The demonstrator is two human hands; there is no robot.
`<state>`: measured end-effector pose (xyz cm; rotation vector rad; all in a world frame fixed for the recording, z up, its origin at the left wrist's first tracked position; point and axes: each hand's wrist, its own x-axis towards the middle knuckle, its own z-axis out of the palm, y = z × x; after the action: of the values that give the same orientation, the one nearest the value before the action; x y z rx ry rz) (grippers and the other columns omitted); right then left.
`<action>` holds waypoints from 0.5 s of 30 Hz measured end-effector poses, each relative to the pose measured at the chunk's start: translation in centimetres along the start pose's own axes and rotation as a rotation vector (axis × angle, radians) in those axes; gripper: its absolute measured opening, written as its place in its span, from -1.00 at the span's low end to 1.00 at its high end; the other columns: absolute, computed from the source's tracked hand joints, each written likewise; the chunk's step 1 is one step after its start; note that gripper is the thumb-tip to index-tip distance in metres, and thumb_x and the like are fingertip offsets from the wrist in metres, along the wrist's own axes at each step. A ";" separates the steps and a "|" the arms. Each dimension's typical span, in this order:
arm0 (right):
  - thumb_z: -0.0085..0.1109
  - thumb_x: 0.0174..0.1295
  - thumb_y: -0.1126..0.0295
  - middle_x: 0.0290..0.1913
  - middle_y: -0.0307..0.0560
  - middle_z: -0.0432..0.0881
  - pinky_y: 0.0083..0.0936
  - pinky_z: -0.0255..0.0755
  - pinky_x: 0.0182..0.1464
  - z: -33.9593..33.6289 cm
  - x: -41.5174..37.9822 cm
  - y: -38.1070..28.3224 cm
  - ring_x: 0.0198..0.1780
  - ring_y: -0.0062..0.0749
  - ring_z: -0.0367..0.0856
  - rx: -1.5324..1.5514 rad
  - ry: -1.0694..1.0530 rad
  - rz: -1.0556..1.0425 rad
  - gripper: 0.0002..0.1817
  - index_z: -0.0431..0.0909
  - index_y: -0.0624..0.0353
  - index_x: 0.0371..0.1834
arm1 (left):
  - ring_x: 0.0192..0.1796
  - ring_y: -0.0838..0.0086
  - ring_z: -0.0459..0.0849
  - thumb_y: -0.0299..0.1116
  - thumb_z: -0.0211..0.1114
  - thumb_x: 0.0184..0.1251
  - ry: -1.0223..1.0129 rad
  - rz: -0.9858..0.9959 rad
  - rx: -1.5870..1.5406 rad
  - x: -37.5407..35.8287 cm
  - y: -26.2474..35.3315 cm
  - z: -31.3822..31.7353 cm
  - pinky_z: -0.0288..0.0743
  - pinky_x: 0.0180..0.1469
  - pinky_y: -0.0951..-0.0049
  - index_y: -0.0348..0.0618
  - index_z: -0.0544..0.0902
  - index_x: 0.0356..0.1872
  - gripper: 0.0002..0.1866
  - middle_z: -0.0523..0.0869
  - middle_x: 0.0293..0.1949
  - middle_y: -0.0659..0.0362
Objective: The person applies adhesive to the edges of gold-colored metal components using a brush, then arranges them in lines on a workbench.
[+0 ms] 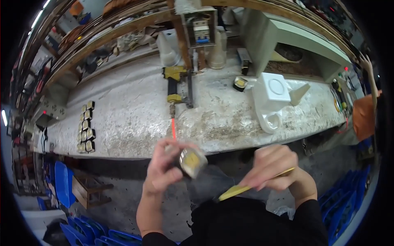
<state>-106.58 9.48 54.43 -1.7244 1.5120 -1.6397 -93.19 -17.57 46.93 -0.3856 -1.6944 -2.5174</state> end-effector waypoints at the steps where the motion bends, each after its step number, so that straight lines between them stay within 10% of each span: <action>1: 0.40 0.20 0.55 -0.24 -0.06 0.84 -0.65 0.43 -0.37 -1.1 -1.0 0.1 -0.47 -0.49 0.60 0.016 0.022 0.000 -0.91 0.80 0.22 -0.24 | 0.27 0.09 0.55 -0.52 0.31 0.20 0.115 0.009 0.019 0.4 0.2 -1.9 0.48 0.32 0.18 -0.18 0.29 0.38 -0.32 0.47 0.33 -0.10; 7: 0.41 0.22 0.50 -0.27 -0.03 0.81 -0.64 0.41 -0.39 1.3 -2.0 1.3 -0.48 -0.47 0.56 0.058 0.162 0.023 -0.91 0.77 0.23 -0.23 | 0.27 0.21 0.56 -0.75 0.08 0.20 0.365 -0.185 0.376 3.0 0.2 -19.2 0.48 0.23 0.32 -0.18 0.29 0.42 -0.31 0.57 0.32 -0.08; 15: 0.42 0.23 0.44 -0.32 0.01 0.78 -0.63 0.38 -0.42 2.2 -4.6 3.0 -0.50 -0.46 0.51 0.097 0.392 0.170 -0.86 0.73 0.25 -0.21 | 0.26 0.20 0.56 -0.71 0.12 0.22 0.856 -0.052 0.549 0.0 -3.9 -23.1 0.45 0.25 0.35 -0.19 0.31 0.46 -0.30 0.58 0.32 -0.09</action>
<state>-105.06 11.20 48.93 -1.2355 1.6587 -2.0027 -97.74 -37.37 35.23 0.6762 -1.8424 -1.6808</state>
